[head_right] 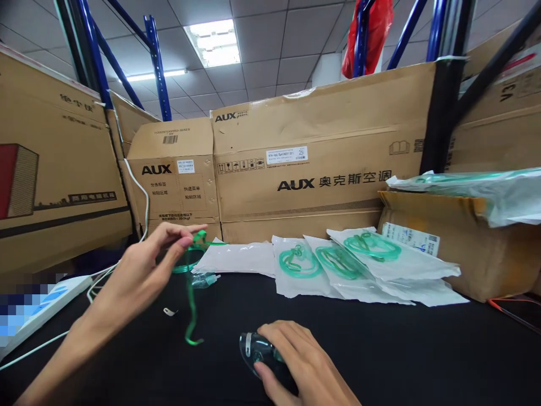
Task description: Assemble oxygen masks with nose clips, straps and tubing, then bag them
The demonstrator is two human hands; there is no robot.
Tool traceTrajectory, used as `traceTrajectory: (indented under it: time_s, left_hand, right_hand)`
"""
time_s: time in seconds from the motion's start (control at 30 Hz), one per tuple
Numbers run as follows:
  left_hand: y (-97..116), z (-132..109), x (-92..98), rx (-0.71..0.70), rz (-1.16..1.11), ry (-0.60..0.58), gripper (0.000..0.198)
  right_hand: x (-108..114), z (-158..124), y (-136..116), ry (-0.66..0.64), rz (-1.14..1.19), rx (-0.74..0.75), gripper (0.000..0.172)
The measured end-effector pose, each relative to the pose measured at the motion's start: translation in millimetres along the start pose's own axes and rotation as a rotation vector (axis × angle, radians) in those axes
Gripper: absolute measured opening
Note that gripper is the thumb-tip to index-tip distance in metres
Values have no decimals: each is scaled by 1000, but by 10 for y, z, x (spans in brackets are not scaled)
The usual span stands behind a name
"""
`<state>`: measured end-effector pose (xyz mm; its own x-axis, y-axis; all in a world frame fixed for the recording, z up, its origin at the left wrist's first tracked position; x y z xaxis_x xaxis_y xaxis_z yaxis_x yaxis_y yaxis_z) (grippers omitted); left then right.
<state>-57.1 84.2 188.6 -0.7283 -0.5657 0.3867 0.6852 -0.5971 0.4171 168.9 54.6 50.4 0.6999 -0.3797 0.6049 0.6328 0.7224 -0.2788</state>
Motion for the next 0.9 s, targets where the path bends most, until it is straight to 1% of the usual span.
traceTrajectory:
  time_s: [0.1, 0.17, 0.23, 0.3, 0.33, 0.4, 0.47, 0.53, 0.6, 0.67, 0.73, 0.77, 0.87, 0.9]
  left_hand:
    - [71, -231, -365, 44, -126, -148, 16]
    - [74, -469, -578, 51, -177, -260, 16]
    - [61, -748, -769, 31, -198, -403, 18]
    - [18, -1020, -907, 8, -191, -545, 21]
    - [-14, -1134, -951, -1, -181, -603, 21]
    - [-82, -1279, -982, -15, -155, -666, 22]
    - [-139, -1324, -963, -26, -124, -672, 22]
    - [-166, -1310, -925, -39, -78, -646, 19]
    - [-141, -1270, -886, -69, -29, -597, 16]
    - [-73, -1243, -875, -106, 16, -552, 14]
    - [6, -1250, -926, -133, 58, -541, 13]
    - [48, -1264, -972, -148, 76, -548, 14]
    - [153, -1325, -1150, -202, 113, -587, 18]
    - [178, -1340, -1200, -223, 116, -592, 18]
  right_hand:
    - [109, -42, 230, 5, -91, -86, 35]
    - [197, -91, 449, 10, -150, -168, 38]
    - [275, -138, 651, 11, -188, -250, 41]
    - [311, -164, 783, -10, -199, -313, 43]
    - [316, -161, 806, -23, -196, -325, 43]
    - [315, -122, 765, -43, -176, -307, 44]
    - [341, -52, 631, -23, -166, -240, 40]
    - [383, 13, 436, 24, -185, -131, 34]
    - [380, 40, 225, 47, -230, -12, 25]
    - [306, 31, 53, 27, -277, 81, 14]
    - [197, 6, -50, -2, -326, 132, 4]
    - [147, -6, -79, -6, -355, 150, 4]
    - [48, -34, -105, 26, -432, 191, 5]
    - [33, -40, -97, 42, -449, 199, 9]
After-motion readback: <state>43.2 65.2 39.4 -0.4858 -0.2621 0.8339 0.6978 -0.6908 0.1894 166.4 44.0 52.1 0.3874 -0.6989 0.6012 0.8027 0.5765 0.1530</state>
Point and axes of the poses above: each hand's wrist, its own z-axis towards the middle knuckle, its own x-axis out of the back of the hand, y = z × x, the point moved 10 cm from there along z, towards the middle knuckle, and after that the axes turned 11 degrees about y, right-handed, at the moved point
